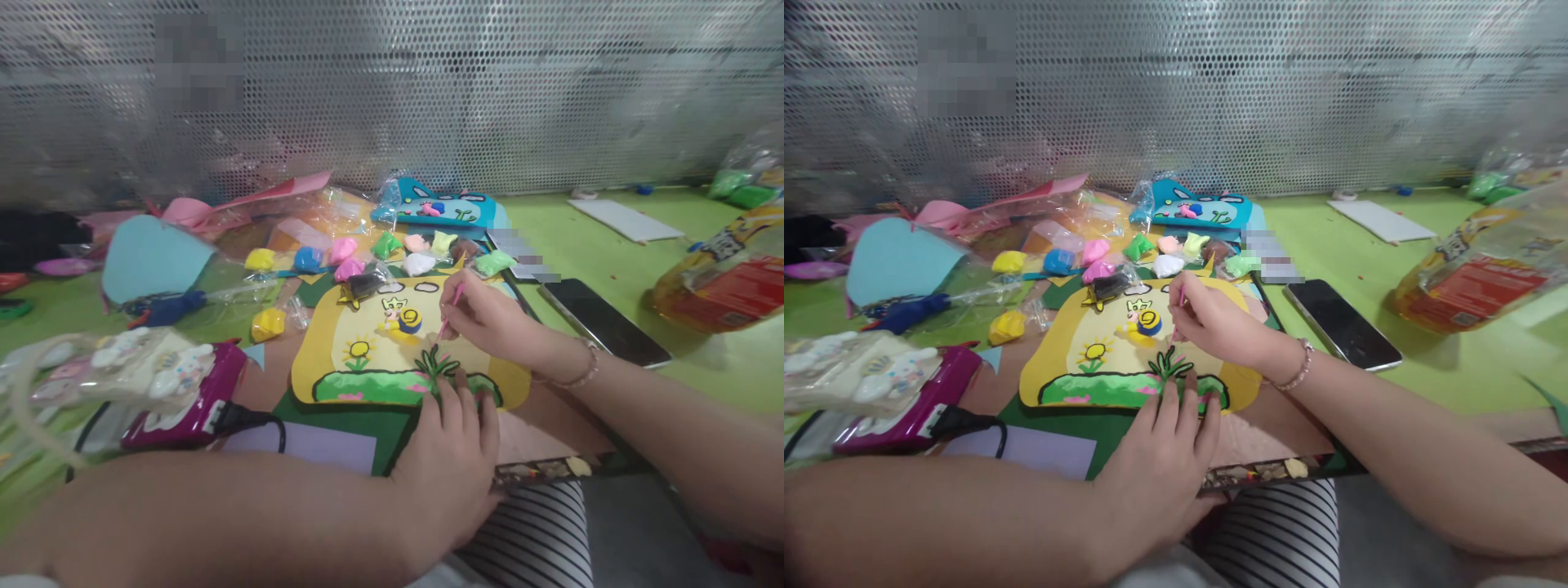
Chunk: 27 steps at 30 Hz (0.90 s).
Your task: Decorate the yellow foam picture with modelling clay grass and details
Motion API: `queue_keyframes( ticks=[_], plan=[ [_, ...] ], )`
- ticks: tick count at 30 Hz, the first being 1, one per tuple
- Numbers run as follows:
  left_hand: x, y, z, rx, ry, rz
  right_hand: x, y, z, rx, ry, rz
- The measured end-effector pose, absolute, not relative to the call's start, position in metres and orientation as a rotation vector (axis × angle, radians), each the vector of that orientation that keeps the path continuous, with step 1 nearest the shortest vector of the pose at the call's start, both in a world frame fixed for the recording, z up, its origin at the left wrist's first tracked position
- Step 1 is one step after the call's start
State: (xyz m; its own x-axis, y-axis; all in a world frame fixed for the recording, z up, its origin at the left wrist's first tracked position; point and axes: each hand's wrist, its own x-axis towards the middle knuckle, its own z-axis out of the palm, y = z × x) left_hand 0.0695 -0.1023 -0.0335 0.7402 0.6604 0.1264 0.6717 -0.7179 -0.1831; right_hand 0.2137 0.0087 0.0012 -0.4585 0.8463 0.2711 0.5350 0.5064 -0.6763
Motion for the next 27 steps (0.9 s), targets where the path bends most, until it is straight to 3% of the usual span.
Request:
queue_keyframes(
  ticks=[27],
  plan=[
    [0.0684, -0.1025, -0.0344, -2.699, -1.018, -0.101, 0.2156, 0.0132, -0.0008, -1.055, -2.175, 0.693]
  ],
)
